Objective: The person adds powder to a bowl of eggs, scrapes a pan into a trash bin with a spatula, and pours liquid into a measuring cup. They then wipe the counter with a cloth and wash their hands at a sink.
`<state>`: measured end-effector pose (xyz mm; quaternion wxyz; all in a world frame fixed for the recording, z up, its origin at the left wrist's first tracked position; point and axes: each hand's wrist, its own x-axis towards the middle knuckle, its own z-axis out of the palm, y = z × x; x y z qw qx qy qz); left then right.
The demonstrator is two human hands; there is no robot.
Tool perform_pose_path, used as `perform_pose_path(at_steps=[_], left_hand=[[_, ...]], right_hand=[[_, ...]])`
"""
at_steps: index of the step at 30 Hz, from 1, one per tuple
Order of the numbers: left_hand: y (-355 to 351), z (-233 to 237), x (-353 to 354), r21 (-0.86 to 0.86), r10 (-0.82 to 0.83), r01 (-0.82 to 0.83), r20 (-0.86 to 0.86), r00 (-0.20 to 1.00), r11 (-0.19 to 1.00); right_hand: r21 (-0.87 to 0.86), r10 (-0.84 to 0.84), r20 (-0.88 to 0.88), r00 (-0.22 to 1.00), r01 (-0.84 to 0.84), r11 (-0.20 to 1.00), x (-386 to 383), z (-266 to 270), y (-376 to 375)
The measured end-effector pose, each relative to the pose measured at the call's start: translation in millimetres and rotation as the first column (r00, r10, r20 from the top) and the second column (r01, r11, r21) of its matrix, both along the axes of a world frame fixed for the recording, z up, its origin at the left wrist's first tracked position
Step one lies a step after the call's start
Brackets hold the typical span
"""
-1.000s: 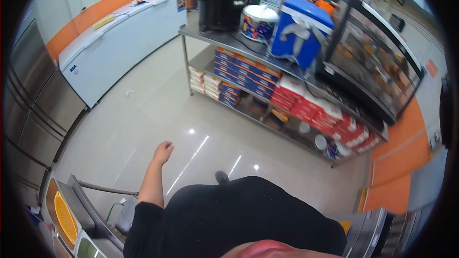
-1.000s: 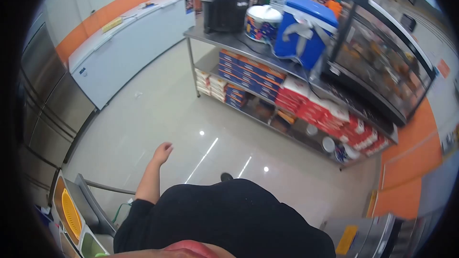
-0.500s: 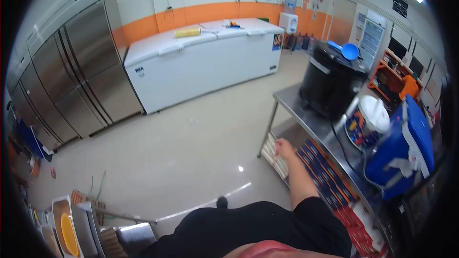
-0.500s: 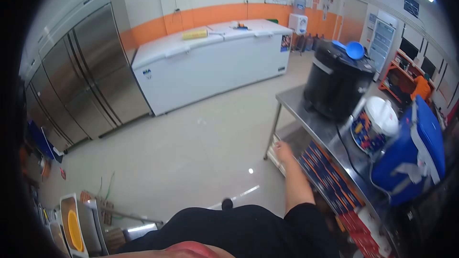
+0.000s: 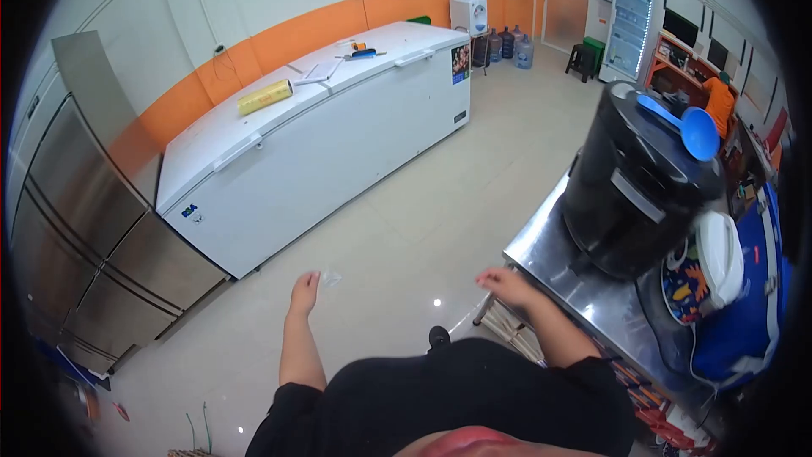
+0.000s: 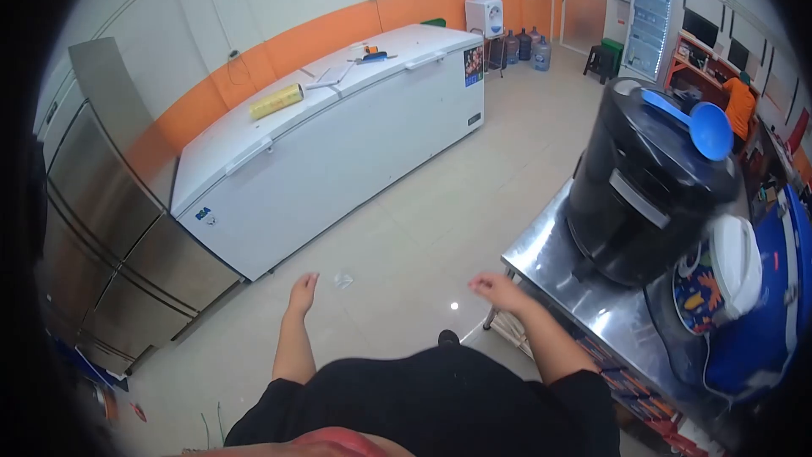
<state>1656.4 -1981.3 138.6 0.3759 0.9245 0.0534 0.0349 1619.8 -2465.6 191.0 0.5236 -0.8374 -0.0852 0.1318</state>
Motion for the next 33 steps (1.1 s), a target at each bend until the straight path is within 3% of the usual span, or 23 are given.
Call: perform_pose_path(at_steps=[2, 3, 4, 6, 8, 9, 11, 12, 14, 15, 17, 20, 21, 22, 24, 26, 27, 28, 29, 30, 31, 33], left_hand=[[-17.0, 5.3, 56.8, -0.037, 0.119, -0.118, 0.046, 0.992, 0.992], [-21.4, -7.6, 69.3, 0.018, 0.131, -0.130, -0.017, 0.991, 0.991], [-15.2, -36.8, 77.4, 0.084, 0.130, -0.119, -0.134, 0.982, 0.989], [8.2, -90.0, 82.8, 0.240, 0.086, 0.061, -0.556, 0.827, 0.969], [24.1, -123.5, 86.0, 0.265, 0.070, 0.168, -0.701, 0.710, 0.949], [30.1, -133.0, 92.4, 0.268, 0.087, 0.169, -0.734, 0.673, 0.948], [35.5, -145.6, 116.4, 0.273, 0.116, 0.167, -0.778, 0.617, 0.947], [37.6, -149.0, 136.9, 0.279, 0.121, 0.175, -0.790, 0.602, 0.944], [44.3, -158.0, 192.0, 0.292, 0.120, 0.210, -0.803, 0.584, 0.933], [49.1, -163.7, 224.9, 0.298, 0.110, 0.239, -0.806, 0.581, 0.924], [54.2, -161.8, 310.0, 0.319, 0.084, 0.301, -0.799, 0.596, 0.899], [58.7, -158.1, 467.4, 0.383, 0.030, 0.396, -0.750, 0.661, 0.835], [54.6, -155.7, 532.7, 0.423, -0.003, 0.433, -0.713, 0.702, 0.796], [43.4, -153.2, 600.7, 0.479, -0.054, 0.473, -0.658, 0.751, 0.740], [-12.2, -133.6, 755.9, 0.556, -0.229, 0.433, -0.399, 0.888, 0.710], [-116.7, -92.5, 882.2, 0.469, -0.329, 0.345, -0.119, 0.937, 0.813], [-176.7, -74.8, 938.7, 0.405, -0.388, 0.383, -0.074, 0.919, 0.830], [-241.3, -51.0, 974.3, 0.343, -0.464, 0.443, -0.022, 0.885, 0.828], [-300.0, -53.4, 1015.8, 0.214, -0.495, 0.469, 0.088, 0.864, 0.857], [-359.4, -42.0, 1026.9, 0.164, -0.530, 0.511, 0.105, 0.841, 0.844], [-427.5, -28.2, 1027.3, 0.097, -0.559, 0.551, 0.144, 0.816, 0.829], [-530.7, -62.5, 1023.1, 0.058, -0.665, 0.667, 0.174, 0.726, 0.743]], right_hand=[[0.068, -0.138, -0.032, 0.990, 0.140, 0.988, 74.7, -8.0, -14.3], [0.085, -0.146, -0.020, 0.989, 0.148, 0.985, 111.1, -3.7, -14.0], [0.093, -0.160, 0.003, 0.987, 0.159, 0.983, 145.1, -1.2, -8.4], [0.115, -0.189, 0.020, 0.982, 0.186, 0.976, 211.9, 5.0, 5.4], [0.058, -0.078, 0.235, 0.969, 0.066, 0.996, 277.1, 13.2, 18.3], [0.062, -0.107, 0.229, 0.967, 0.095, 0.994, 309.4, 13.5, 22.4], [-0.398, 0.095, 0.352, 0.931, 0.057, 0.915, 372.7, 1.1, 16.6], [-0.400, 0.055, 0.340, 0.939, 0.092, 0.912, 400.6, -15.4, 5.5], [-0.571, 0.052, 0.255, 0.966, 0.107, 0.814, 451.9, -65.2, -14.0], [-0.565, -0.003, 0.233, 0.973, 0.137, 0.814, 471.4, -109.6, -25.8], [-0.650, -0.182, -0.197, 0.963, 0.010, 0.760, 495.9, -184.9, -56.6], [-0.371, -0.246, -0.326, 0.913, 0.115, 0.921, 465.4, -213.4, -82.7], [-0.269, -0.285, -0.363, 0.887, 0.193, 0.944, 457.1, -209.4, -88.1], [-0.281, -0.336, -0.385, 0.860, 0.238, 0.930, 448.7, -206.1, -96.9], [-0.230, -0.350, -0.378, 0.857, 0.279, 0.932, 439.5, -190.3, -108.1], [-0.237, -0.456, -0.389, 0.800, 0.392, 0.889, 437.6, -199.9, -126.8], [-0.133, -0.639, -0.460, 0.617, 0.663, 0.737, 437.9, -208.8, -135.0], [-0.056, -0.746, -0.540, 0.391, 0.867, 0.495, 437.3, -214.5, -146.6], [-0.085, -0.732, -0.652, 0.199, 0.940, 0.331, 445.6, -197.2, -158.9], [-0.092, -0.733, -0.661, 0.160, 0.953, 0.290, 454.2, -200.9, -168.3], [-0.133, -0.758, -0.625, 0.186, 0.932, 0.338, 467.3, -204.2, -197.4], [-0.232, -0.807, -0.499, 0.316, 0.848, 0.475, 504.0, -210.8, -250.3]])
